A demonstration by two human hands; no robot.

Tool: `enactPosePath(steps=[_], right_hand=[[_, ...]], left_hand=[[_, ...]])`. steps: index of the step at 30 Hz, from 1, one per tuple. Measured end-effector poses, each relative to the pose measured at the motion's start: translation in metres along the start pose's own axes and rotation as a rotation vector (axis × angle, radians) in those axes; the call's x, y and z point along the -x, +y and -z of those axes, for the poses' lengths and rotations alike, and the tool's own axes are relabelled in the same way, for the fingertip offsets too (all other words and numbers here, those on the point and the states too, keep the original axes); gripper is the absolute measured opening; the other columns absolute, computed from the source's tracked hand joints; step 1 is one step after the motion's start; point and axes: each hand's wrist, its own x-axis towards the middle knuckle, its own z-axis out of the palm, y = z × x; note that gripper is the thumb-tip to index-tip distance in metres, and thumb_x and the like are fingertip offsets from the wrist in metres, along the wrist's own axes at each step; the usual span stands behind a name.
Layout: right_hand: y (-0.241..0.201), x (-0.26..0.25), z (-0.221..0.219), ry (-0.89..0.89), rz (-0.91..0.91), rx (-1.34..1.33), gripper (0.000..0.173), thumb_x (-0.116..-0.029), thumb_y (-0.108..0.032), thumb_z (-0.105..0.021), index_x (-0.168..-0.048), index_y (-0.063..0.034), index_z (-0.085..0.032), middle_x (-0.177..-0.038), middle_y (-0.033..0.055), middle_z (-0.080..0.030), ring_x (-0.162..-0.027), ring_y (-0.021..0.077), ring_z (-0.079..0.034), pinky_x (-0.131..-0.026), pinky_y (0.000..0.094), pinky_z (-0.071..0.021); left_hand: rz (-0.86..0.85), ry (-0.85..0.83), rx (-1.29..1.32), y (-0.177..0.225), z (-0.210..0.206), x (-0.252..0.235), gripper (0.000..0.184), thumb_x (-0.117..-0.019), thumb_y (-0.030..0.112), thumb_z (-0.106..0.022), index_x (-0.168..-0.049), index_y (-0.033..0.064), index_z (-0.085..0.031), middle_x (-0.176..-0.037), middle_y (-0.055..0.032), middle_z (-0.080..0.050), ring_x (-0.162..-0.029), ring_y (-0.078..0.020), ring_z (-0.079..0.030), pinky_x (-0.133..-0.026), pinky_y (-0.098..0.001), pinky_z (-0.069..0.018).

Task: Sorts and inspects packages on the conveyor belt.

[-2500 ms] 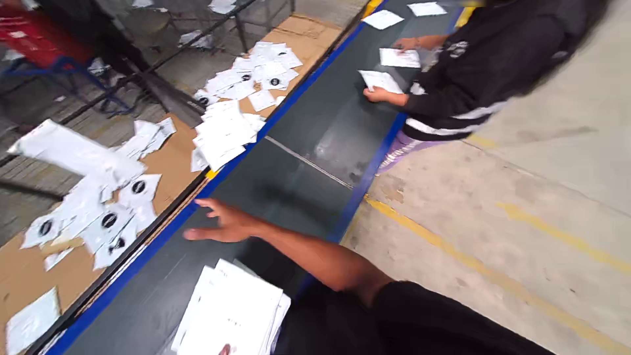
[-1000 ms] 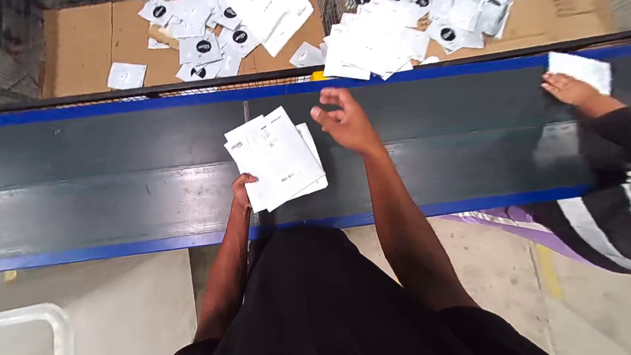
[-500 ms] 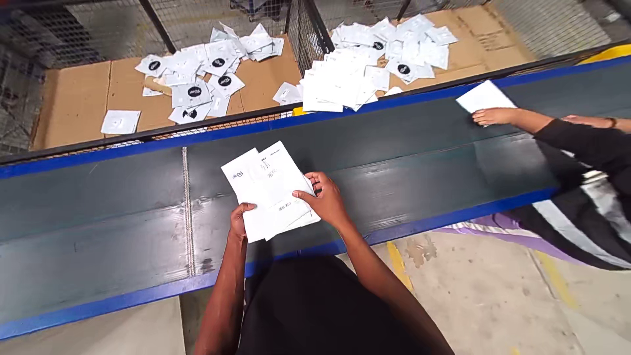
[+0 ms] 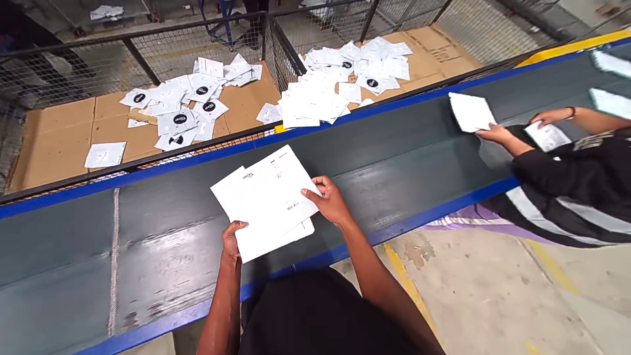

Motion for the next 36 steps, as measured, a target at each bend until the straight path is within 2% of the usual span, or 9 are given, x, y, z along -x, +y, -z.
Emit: enactPosePath(steps=[5, 7, 9, 11, 16, 21, 29, 32, 36], right_hand=[[-0.039, -0.024, 0.041, -0.113, -0.180, -0.015, 0.039, -0.0990, -0.027, -0.069, -0.126, -0.0073, -0.050, -0.088, 0.0097, -0.071, -0.057, 0.0178, -0.067, -0.041, 0.0295, -0.0515], [-0.068, -0.054, 0.033, -0.141, -0.085, -0.106, 0.037, -0.1021, -0.023, -0.063, -0.131, -0.0062, -0.049, -0.095, 0.0103, -0.071, -0.066, 0.0188, -0.069, -0.051, 0.0319, -0.0575], [-0.097, -0.087, 0.015, -0.211, 0.018, -0.352, 0.044, -0.1086, -0.025, -0.050, -0.148, -0.0071, -0.042, -0.123, 0.0158, -0.067, -0.098, 0.0283, -0.073, -0.082, 0.0448, -0.0636], [-0.115, -0.104, -0.004, -0.213, 0.081, -0.345, 0.053, -0.1077, -0.032, -0.053, -0.153, -0.0118, -0.036, -0.138, 0.0148, -0.061, -0.115, 0.0314, -0.069, -0.095, 0.0493, -0.0609], [-0.074, -0.066, -0.031, -0.223, 0.127, 0.102, 0.054, -0.0985, -0.042, -0.067, -0.139, -0.0076, -0.055, -0.128, 0.0108, -0.066, -0.100, 0.0232, -0.072, -0.081, 0.0423, -0.0639], [-0.004, -0.009, -0.035, -0.293, 0.000, 0.036, 0.043, -0.0999, -0.035, -0.067, -0.128, -0.0034, -0.063, -0.114, 0.0096, -0.072, -0.090, 0.0184, -0.074, -0.074, 0.0358, -0.0646], [0.001, 0.014, -0.026, -0.260, -0.053, -0.219, 0.027, -0.1013, -0.017, -0.066, -0.121, 0.0013, -0.061, -0.101, 0.0124, -0.073, -0.081, 0.0227, -0.074, -0.063, 0.0359, -0.0641], [0.000, 0.023, -0.021, -0.276, -0.125, -0.395, 0.028, -0.1025, -0.012, -0.063, -0.125, 0.0040, -0.055, -0.106, 0.0175, -0.072, -0.087, 0.0288, -0.075, -0.070, 0.0433, -0.0657], [0.005, 0.034, -0.015, -0.254, -0.156, -0.572, 0.030, -0.1018, -0.006, -0.061, -0.127, 0.0034, -0.048, -0.113, 0.0208, -0.069, -0.097, 0.0342, -0.073, -0.082, 0.0518, -0.0645]], left_hand=[[-0.008, 0.076, -0.017, 0.013, 0.008, 0.005, 0.022, -0.0857, 0.014, -0.053, -0.091, 0.0125, -0.075, -0.085, -0.0064, -0.078, -0.077, -0.0139, -0.076, -0.071, -0.0336, -0.0642], [-0.015, 0.089, -0.032, 0.014, 0.011, 0.008, 0.023, -0.0869, 0.013, -0.052, -0.091, 0.0128, -0.074, -0.085, -0.0059, -0.078, -0.077, -0.0134, -0.076, -0.071, -0.0328, -0.0641], [-0.040, 0.104, -0.048, 0.014, 0.008, 0.007, 0.025, -0.0877, 0.013, -0.049, -0.091, 0.0138, -0.074, -0.085, -0.0045, -0.078, -0.076, -0.0122, -0.076, -0.070, -0.0323, -0.0640], [-0.057, 0.110, -0.003, 0.016, 0.005, 0.004, 0.024, -0.0887, 0.012, -0.049, -0.093, 0.0118, -0.073, -0.086, -0.0063, -0.078, -0.078, -0.0138, -0.076, -0.072, -0.0340, -0.0641], [-0.082, 0.085, 0.140, 0.021, 0.006, 0.002, 0.020, -0.0907, 0.014, -0.056, -0.101, 0.0080, -0.072, -0.094, -0.0112, -0.077, -0.085, -0.0199, -0.076, -0.078, -0.0401, -0.0642], [-0.076, 0.131, 0.154, 0.017, 0.012, 0.001, 0.021, -0.0945, 0.011, -0.057, -0.114, 0.0040, -0.061, -0.099, -0.0154, -0.075, -0.089, -0.0255, -0.076, -0.081, -0.0466, -0.0635], [-0.035, 0.209, 0.062, 0.015, -0.001, -0.017, 0.027, -0.1059, 0.014, -0.050, -0.129, 0.0000, -0.051, -0.108, -0.0193, -0.072, -0.098, -0.0294, -0.074, -0.087, -0.0512, -0.0620], [-0.023, 0.113, 0.090, 0.019, -0.008, -0.023, 0.040, -0.1123, 0.032, -0.036, -0.140, 0.0044, -0.046, -0.121, -0.0177, -0.069, -0.110, -0.0293, -0.070, -0.094, -0.0528, -0.0590], [0.017, 0.113, 0.139, 0.027, -0.015, -0.025, 0.047, -0.1126, 0.040, -0.029, -0.135, 0.0063, -0.052, -0.119, -0.0153, -0.070, -0.108, -0.0278, -0.071, -0.092, -0.0516, -0.0602]])
